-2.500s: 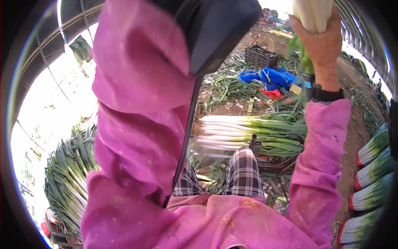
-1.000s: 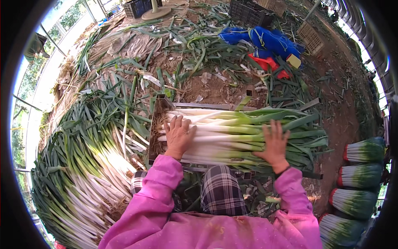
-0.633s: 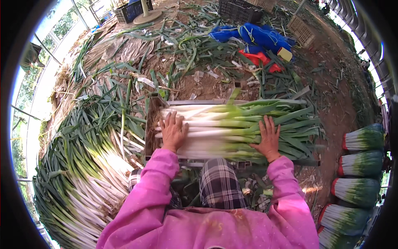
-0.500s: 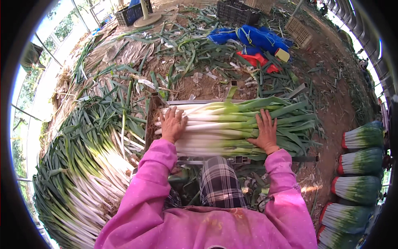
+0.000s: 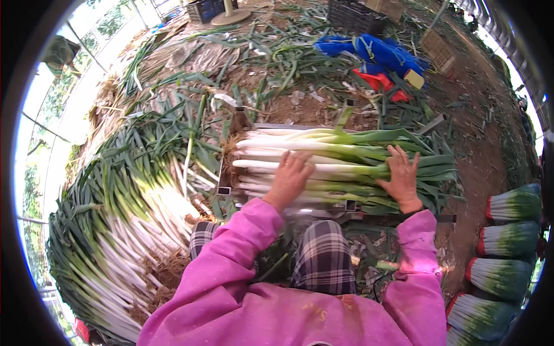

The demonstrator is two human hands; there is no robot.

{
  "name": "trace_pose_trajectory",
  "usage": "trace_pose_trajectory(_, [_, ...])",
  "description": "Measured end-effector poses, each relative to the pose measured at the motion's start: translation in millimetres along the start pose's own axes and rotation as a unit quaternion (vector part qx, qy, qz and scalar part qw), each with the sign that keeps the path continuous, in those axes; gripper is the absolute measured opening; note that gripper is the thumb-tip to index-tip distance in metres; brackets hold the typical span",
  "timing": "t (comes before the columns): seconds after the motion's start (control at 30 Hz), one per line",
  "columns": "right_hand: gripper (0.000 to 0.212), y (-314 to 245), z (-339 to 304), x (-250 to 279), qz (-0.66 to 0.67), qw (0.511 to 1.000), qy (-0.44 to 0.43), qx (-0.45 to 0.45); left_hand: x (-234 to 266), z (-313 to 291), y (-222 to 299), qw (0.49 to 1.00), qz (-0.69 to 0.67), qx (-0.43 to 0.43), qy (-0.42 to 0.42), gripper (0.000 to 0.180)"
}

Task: The person sorts leeks by picking them up from a large pile and placing them into a bundle in a wooden frame.

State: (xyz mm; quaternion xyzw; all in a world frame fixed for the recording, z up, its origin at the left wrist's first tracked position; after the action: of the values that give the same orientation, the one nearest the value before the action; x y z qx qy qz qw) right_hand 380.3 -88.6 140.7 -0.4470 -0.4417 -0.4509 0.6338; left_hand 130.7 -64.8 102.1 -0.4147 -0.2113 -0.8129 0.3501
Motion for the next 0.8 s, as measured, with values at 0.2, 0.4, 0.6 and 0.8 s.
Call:
trace_pose_trajectory(0.2, [0.039, -45, -9, 29, 0.039, 0.996, -0.040, 0.063, 16, -29, 10, 0.999, -0.012, 0.035, 0.007, 0.031])
trace_pose_trajectory(0.4, [0.046, -25, -32, -38, 0.103, 0.950, -0.286, -0.075, -14, -68, 10, 0.998, -0.015, 0.031, -0.059, 0.039])
trace_pose_trajectory(0.6, [0.058, 17, -57, -115, 0.179, 0.878, -0.409, -0.172, -39, -94, -16, 0.993, -0.020, 0.081, -0.089, 0.042])
trace_pose_trajectory(0.8, [0.044, 13, -61, -118, 0.095, 0.958, -0.236, -0.132, -39, -104, -31, 0.992, -0.076, 0.052, -0.090, 0.046])
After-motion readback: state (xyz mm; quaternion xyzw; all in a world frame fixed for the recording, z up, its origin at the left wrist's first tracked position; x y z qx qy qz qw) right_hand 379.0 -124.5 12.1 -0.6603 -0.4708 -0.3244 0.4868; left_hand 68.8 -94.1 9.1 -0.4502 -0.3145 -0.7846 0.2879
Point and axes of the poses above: each hand's wrist, its own z-axis towards the middle knuckle, its own x-axis out of the back of the hand, y = z × x, the point moved 10 cm from there along z, towards the middle knuckle, and after that the axes turned 14 degrees about z, right-handed, at the moved point
